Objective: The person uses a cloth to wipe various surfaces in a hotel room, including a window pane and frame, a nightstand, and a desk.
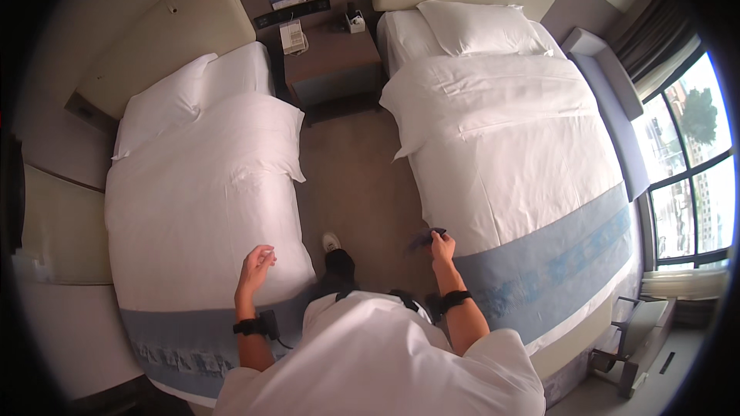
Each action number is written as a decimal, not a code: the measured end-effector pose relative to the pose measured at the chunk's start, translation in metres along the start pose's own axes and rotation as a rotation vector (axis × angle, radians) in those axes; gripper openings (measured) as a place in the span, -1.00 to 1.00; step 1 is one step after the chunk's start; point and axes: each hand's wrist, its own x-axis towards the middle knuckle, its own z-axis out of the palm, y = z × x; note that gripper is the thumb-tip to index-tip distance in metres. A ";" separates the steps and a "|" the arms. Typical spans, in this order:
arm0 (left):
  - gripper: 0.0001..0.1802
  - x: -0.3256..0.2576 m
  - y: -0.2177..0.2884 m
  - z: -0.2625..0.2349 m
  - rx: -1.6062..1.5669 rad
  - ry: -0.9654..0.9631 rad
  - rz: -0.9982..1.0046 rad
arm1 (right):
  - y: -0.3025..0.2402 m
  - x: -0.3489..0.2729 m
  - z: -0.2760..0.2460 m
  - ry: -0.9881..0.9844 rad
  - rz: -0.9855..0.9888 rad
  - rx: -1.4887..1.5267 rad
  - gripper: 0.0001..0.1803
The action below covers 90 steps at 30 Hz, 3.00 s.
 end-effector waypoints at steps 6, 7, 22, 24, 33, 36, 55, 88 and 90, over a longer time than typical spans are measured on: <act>-0.71 0.113 0.021 -0.038 0.063 -0.021 0.048 | -0.098 0.023 0.056 -0.012 -0.006 0.288 -0.86; -0.69 0.127 0.023 -0.039 0.049 -0.006 0.114 | -0.112 0.033 0.063 -0.048 -0.072 0.333 -0.86; -0.66 0.336 0.007 -0.028 0.175 0.095 0.150 | -0.231 0.238 0.259 -0.047 0.015 0.191 -0.86; -0.59 0.358 0.004 -0.024 0.227 0.072 0.012 | -0.247 0.267 0.299 -0.115 -0.023 0.200 -0.85; -0.36 0.472 0.079 -0.001 0.182 -0.007 -0.116 | -0.413 0.385 0.459 -0.408 -0.160 0.284 -0.80; -0.37 0.507 0.123 0.016 0.239 -0.036 -0.162 | -0.408 0.423 0.477 -0.398 -0.172 0.293 -0.79; 0.38 0.860 0.081 0.035 0.981 -0.149 -0.439 | -0.385 0.499 0.562 -0.209 -0.968 -1.175 -0.36; 0.59 0.877 0.110 0.040 1.041 -0.254 -0.791 | -0.411 0.505 0.659 -0.322 -1.076 -1.263 -0.38; 0.61 0.876 0.108 0.038 1.035 -0.238 -0.783 | -0.416 0.514 0.670 -0.335 -1.099 -1.228 -0.38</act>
